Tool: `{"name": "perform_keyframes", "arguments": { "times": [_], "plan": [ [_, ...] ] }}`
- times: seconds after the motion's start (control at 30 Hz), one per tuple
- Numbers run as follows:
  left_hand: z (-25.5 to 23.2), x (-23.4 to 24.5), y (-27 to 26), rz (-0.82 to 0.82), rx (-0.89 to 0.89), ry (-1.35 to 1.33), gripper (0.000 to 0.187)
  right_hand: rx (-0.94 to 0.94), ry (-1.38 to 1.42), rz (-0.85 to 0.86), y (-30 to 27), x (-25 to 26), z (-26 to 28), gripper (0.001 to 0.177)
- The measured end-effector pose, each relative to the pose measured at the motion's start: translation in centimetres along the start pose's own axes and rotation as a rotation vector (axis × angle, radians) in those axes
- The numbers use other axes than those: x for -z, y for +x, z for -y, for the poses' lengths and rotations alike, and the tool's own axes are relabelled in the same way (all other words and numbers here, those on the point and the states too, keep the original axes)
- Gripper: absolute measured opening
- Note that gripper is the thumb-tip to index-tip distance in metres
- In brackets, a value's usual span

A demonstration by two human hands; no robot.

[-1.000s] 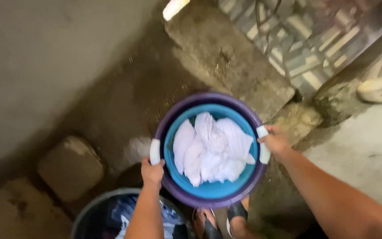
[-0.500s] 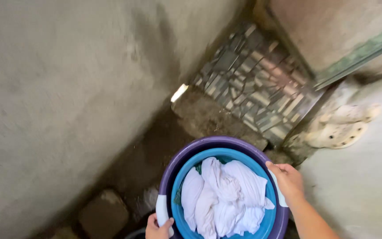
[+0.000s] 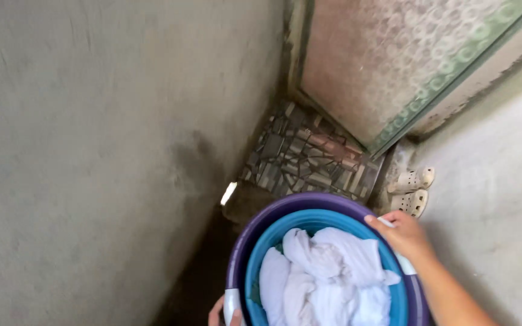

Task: Hand washing and rinsing white clothes in plastic basins in a bathroom.

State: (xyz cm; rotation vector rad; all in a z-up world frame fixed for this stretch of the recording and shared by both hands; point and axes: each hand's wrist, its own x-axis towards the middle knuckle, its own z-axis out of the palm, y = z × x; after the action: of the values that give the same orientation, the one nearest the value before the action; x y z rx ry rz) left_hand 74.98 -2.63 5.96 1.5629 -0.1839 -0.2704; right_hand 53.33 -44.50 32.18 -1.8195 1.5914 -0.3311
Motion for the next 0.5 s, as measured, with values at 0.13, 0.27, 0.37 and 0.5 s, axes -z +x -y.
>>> {"name": "perform_keyframes", "arguments": {
  "times": [0.13, 0.27, 0.37, 0.5],
  "plan": [
    [-1.3, -0.5, 3.0, 0.171, 0.217, 0.037, 0.045, -0.067, -0.017, -0.03, 0.3, 4.5, 2.3, 0.054],
    [-16.8, -3.0, 4.1, 0.334, 0.445, 0.012, 0.033, -0.029, 0.029, -0.055, 2.4, 9.7, 2.9, 0.056],
    [-22.5, -5.7, 4.9, 0.424, 0.537, -0.013, 0.026, 0.138, 0.052, -0.067, 5.2, 14.2, 6.0, 0.055],
    [-18.2, -8.3, 4.6, 0.545, 0.538, -0.156, 0.026, 0.132, 0.167, 0.037, 7.2, 20.3, 12.3, 0.05]
  ]
}}
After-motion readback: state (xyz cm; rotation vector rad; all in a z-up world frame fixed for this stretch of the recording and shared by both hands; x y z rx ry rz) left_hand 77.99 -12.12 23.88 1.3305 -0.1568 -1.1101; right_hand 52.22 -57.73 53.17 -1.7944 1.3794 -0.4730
